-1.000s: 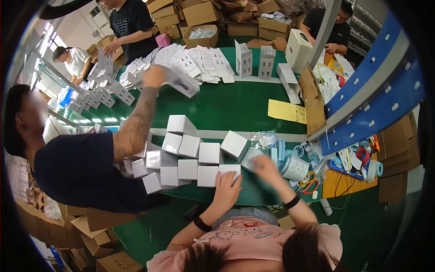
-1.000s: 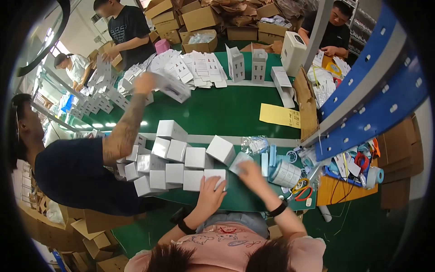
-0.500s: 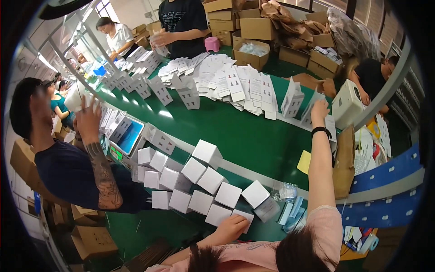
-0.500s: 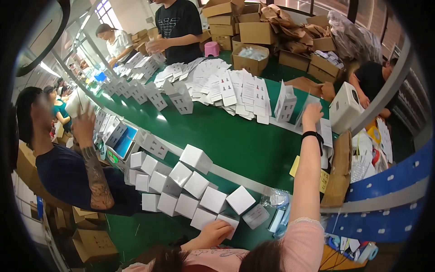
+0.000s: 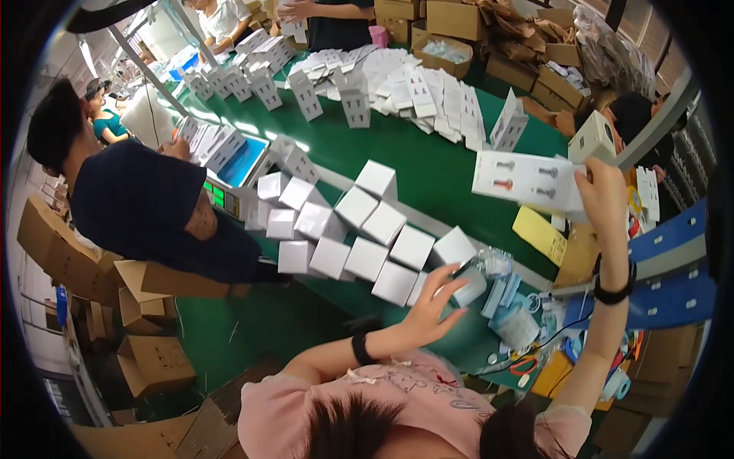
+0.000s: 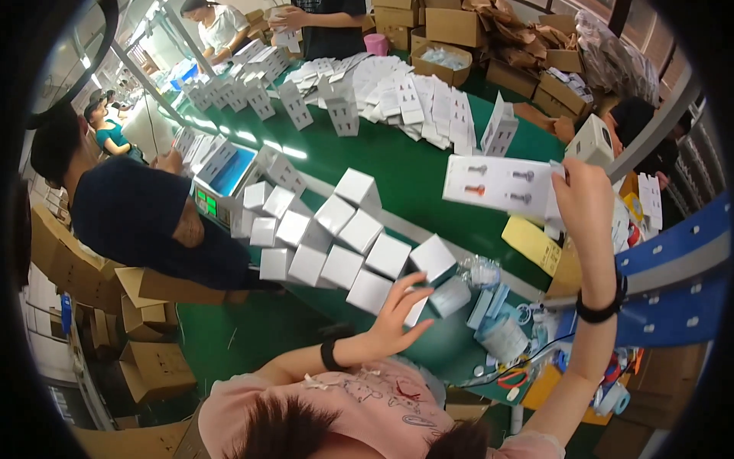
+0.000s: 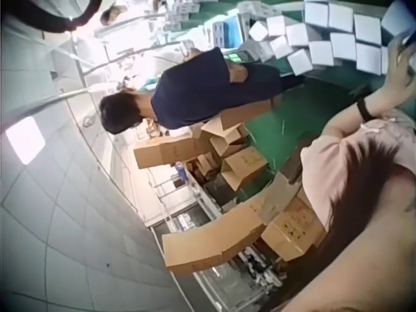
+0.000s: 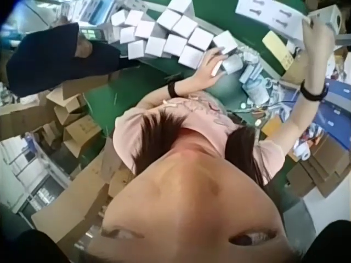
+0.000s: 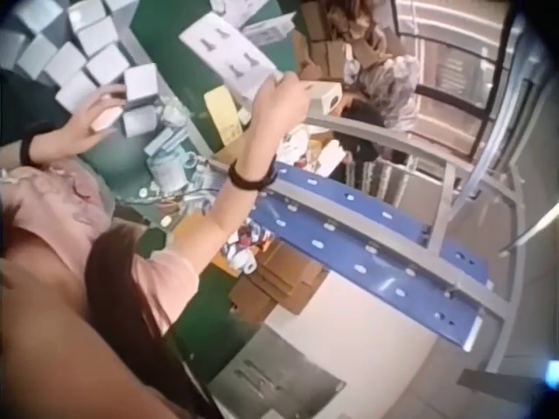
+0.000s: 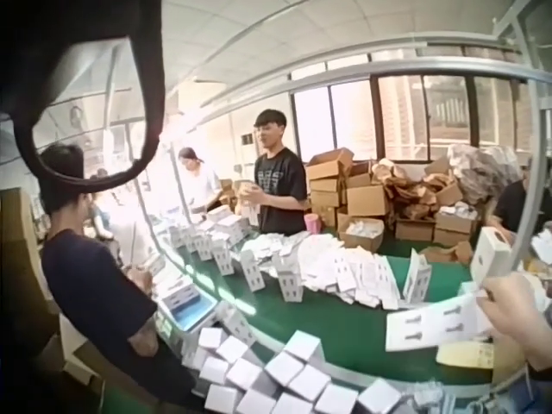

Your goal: The person packages small electronics by hand, picking up a white box, inserting a device wrapped in plastic, and folding the box flaps closed. They repeat this process for several items, occasionally moving stacks of boxes aside and placing the finished packages onto the work surface.

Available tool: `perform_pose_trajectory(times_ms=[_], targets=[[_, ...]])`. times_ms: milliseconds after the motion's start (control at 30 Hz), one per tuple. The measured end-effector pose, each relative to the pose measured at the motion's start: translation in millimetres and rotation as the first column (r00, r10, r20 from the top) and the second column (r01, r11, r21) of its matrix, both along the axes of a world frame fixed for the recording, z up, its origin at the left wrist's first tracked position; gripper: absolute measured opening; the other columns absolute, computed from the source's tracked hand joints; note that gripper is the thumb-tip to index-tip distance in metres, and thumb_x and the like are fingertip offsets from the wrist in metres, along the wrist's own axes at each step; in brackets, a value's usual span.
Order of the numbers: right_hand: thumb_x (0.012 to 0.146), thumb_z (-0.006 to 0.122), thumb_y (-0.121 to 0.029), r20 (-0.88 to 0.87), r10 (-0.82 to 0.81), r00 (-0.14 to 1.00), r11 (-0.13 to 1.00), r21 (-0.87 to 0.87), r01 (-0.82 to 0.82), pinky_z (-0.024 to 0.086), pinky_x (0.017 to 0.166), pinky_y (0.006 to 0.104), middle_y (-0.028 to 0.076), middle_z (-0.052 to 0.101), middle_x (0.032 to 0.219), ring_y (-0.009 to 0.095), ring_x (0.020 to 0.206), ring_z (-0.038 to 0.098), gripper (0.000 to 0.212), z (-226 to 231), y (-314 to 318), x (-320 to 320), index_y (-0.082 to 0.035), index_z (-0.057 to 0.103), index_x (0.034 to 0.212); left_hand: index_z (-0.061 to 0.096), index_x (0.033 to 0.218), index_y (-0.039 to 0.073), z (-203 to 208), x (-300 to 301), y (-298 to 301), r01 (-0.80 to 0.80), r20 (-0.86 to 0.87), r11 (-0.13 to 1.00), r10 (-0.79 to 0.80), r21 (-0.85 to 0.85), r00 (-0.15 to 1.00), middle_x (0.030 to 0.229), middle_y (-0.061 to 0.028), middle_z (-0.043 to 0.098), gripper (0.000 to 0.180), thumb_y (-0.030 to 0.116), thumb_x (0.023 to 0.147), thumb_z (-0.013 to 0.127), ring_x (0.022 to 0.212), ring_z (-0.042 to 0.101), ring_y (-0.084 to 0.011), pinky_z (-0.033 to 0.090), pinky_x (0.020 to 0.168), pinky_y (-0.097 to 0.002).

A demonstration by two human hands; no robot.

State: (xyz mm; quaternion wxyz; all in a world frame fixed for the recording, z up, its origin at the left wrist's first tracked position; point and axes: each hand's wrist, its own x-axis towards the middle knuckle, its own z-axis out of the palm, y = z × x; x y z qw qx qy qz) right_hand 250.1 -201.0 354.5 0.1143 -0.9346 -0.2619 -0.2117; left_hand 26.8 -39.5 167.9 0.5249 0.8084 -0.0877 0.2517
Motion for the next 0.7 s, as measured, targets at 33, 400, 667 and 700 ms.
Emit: perform_pose_trajectory(times_ms=[33,400,667,700], targets=[[0.073,0.06,-0.015,-0.071,0.009,0.997,1.0,0.003,-0.009,0.042,0.056,0.0436,0.022,0.054,0.064,0.038,0.066,0.056,0.02,3,-1,-24,0.003,0.054,0.07,0.043,0.124,0.002,7,4,-5,0.005,0.053,1.0,-0.006,0.029,0.999,0.135,-0.021,0.029,0.059,0.014,0.073,0.07,0.12,0.037,-0.0356,0.037,0.093,-0.0421],[0.07,0.055,-0.006,-0.413,0.233,0.88,0.937,-0.148,-0.317,0.046,0.055,0.0421,0.016,0.058,0.063,0.036,0.063,0.059,0.004,-96,-20,-169,-0.003,0.056,0.069,0.019,0.137,0.001,-28,-9,-65,0.189,-0.052,0.946,-0.182,0.262,0.982,0.141,-0.0252,0.016,0.103,0.016,0.056,0.08,0.128,0.023,-0.0402,0.025,0.099,-0.049],[0.082,0.055,-0.009,-0.21,0.09,0.974,0.776,0.627,0.063,0.049,0.064,0.0324,0.013,0.064,0.082,0.026,0.072,0.063,0.016,-151,-66,-198,0.0,0.064,0.092,0.014,0.138,0.001,-137,-21,-49,0.346,-0.134,0.834,-0.438,-0.429,0.889,0.143,-0.0245,0.014,0.097,0.006,0.063,0.076,0.132,0.021,-0.036,0.023,0.105,-0.0411],[0.082,0.055,-0.009,-0.211,0.086,0.974,0.778,0.625,0.067,0.049,0.064,0.0324,0.013,0.064,0.082,0.026,0.072,0.063,0.016,-167,-74,-201,0.0,0.064,0.092,0.014,0.138,0.001,-152,-20,-48,0.383,-0.089,0.822,-0.457,-0.421,0.885,0.143,-0.024,0.014,0.095,0.005,0.065,0.075,0.133,0.019,-0.0358,0.021,0.106,-0.0414]])
